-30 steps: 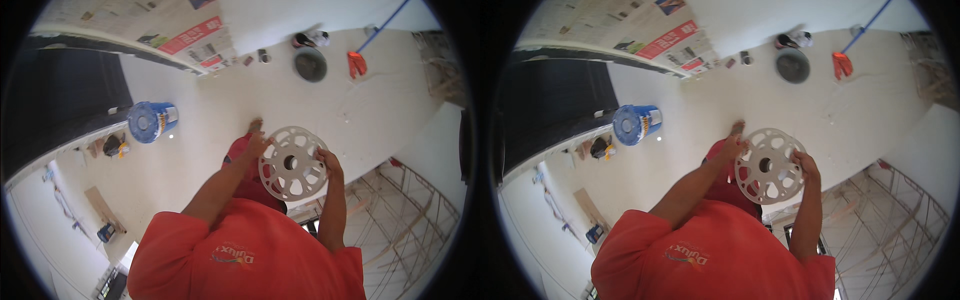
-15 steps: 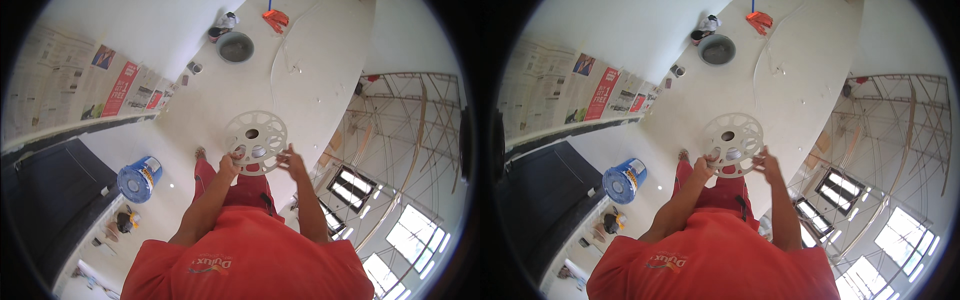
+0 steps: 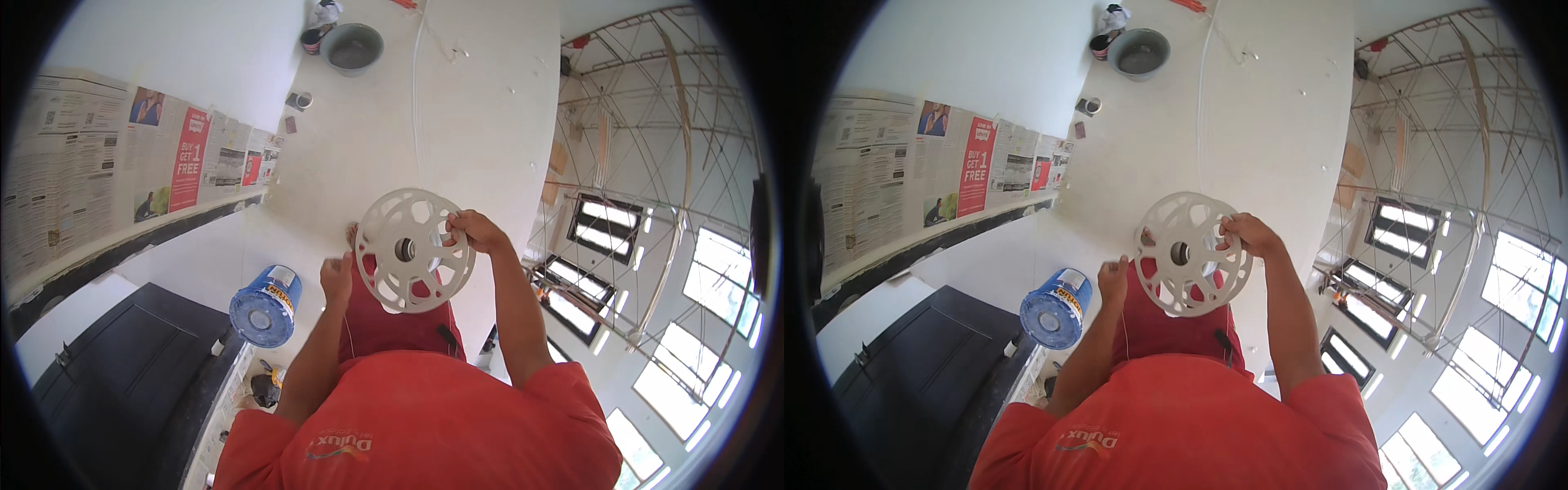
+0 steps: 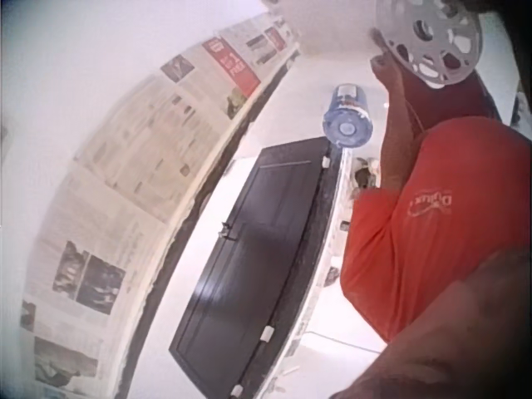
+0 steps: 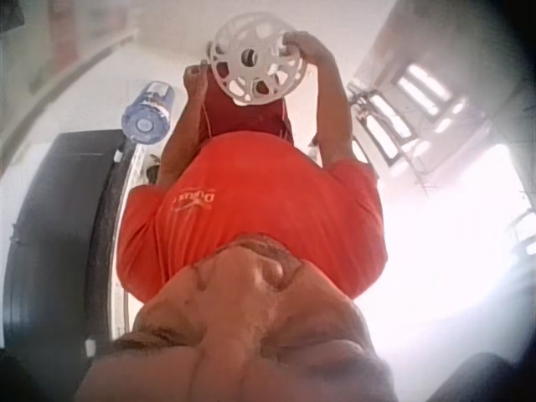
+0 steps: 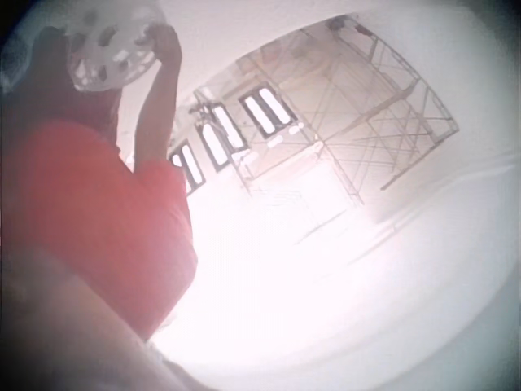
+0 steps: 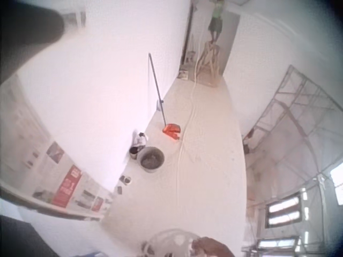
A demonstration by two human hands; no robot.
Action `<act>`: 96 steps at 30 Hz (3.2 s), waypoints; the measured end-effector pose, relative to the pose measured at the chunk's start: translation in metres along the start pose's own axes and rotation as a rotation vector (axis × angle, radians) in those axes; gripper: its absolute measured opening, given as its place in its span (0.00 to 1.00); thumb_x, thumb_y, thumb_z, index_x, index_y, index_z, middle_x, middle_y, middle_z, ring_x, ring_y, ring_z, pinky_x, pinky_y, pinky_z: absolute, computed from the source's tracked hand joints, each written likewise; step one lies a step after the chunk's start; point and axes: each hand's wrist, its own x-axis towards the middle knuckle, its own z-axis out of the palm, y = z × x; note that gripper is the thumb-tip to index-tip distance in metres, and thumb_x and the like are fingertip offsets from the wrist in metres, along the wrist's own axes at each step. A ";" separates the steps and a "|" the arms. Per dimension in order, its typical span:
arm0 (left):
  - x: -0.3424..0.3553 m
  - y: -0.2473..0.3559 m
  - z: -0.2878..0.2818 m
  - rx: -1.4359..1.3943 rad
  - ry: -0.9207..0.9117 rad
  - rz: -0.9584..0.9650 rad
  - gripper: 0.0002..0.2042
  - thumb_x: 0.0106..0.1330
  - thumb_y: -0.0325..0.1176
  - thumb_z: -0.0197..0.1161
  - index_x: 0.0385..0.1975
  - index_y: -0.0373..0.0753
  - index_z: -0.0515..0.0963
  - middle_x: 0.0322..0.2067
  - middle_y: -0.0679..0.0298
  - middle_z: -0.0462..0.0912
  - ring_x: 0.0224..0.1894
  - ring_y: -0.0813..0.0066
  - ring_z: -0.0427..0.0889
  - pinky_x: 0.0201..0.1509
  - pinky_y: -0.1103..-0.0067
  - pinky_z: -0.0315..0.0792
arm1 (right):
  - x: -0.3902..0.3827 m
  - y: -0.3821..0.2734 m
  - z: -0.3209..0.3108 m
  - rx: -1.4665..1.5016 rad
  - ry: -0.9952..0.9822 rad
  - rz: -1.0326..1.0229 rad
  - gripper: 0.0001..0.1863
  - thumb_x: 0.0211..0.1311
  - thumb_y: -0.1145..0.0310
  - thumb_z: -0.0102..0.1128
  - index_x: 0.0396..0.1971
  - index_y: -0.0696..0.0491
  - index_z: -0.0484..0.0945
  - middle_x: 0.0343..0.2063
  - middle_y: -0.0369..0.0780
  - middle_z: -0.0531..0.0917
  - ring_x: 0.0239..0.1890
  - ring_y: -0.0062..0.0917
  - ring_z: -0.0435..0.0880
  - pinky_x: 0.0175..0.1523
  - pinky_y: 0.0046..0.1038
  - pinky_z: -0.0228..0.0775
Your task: The person holds a spool of white electrical conduit and walks through a room under construction. They hand the conduit to another person standing on a wooden scaffold, who then positions the conduit along the wall near the ceiling.
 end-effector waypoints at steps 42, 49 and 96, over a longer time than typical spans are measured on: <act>-0.178 -0.331 -0.171 -0.960 -0.564 -0.367 0.27 0.70 0.54 0.62 0.51 0.32 0.73 0.45 0.47 0.81 0.44 0.61 0.85 0.41 0.71 0.82 | -0.110 0.305 0.244 0.039 -0.272 -0.004 0.16 0.74 0.60 0.56 0.39 0.60 0.79 0.24 0.38 0.81 0.29 0.25 0.84 0.27 0.24 0.77; -0.265 -0.343 -0.150 -1.434 -0.605 -0.503 0.21 0.79 0.38 0.47 0.65 0.30 0.63 0.56 0.43 0.75 0.58 0.53 0.78 0.57 0.70 0.83 | -0.122 0.321 0.233 0.118 0.139 -0.304 0.22 0.77 0.57 0.50 0.45 0.64 0.78 0.33 0.43 0.84 0.32 0.25 0.81 0.39 0.27 0.78; -0.480 -0.620 -0.231 -1.320 -0.564 -0.478 0.19 0.81 0.46 0.41 0.49 0.34 0.70 0.44 0.59 0.80 0.50 0.54 0.82 0.45 0.68 0.77 | -0.284 0.817 0.504 0.520 0.450 -0.426 0.20 0.73 0.60 0.57 0.48 0.64 0.70 0.44 0.48 0.80 0.46 0.41 0.84 0.49 0.45 0.81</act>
